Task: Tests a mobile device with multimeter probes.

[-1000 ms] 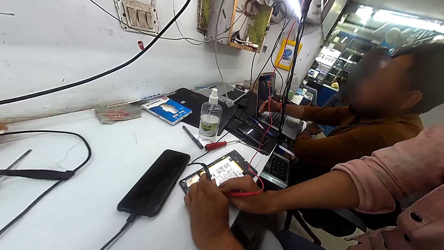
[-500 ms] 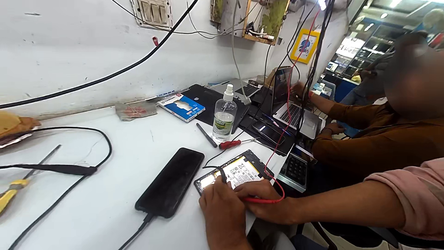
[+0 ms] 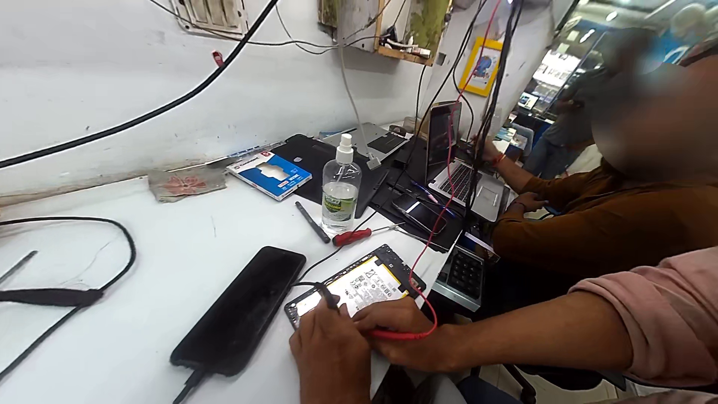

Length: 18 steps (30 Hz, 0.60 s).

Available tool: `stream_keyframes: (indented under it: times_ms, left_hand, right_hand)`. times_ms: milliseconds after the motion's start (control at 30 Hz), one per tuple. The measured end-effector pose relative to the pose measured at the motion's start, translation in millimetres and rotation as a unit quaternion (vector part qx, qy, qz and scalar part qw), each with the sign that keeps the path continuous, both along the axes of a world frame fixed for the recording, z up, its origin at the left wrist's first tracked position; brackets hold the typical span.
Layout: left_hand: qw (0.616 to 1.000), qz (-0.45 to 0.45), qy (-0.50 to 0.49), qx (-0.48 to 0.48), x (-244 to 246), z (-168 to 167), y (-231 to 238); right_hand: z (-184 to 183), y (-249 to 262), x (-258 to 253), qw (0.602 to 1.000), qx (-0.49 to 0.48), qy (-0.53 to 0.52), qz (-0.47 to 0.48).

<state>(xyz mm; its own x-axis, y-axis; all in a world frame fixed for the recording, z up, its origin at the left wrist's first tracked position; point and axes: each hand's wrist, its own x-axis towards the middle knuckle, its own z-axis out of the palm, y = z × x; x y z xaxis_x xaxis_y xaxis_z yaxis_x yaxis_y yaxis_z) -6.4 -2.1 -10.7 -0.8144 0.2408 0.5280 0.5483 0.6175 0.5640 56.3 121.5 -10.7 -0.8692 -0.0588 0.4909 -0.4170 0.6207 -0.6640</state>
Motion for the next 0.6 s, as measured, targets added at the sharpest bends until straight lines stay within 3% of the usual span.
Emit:
stream_keyframes:
  times_ms: [600]
  left_hand:
    - [0.999,-0.010,-0.030,-0.009,-2.7,1.4,-0.3]
  right_hand:
    - [-0.2,2.3,-5.3,1.000,0.000,0.016,0.013]
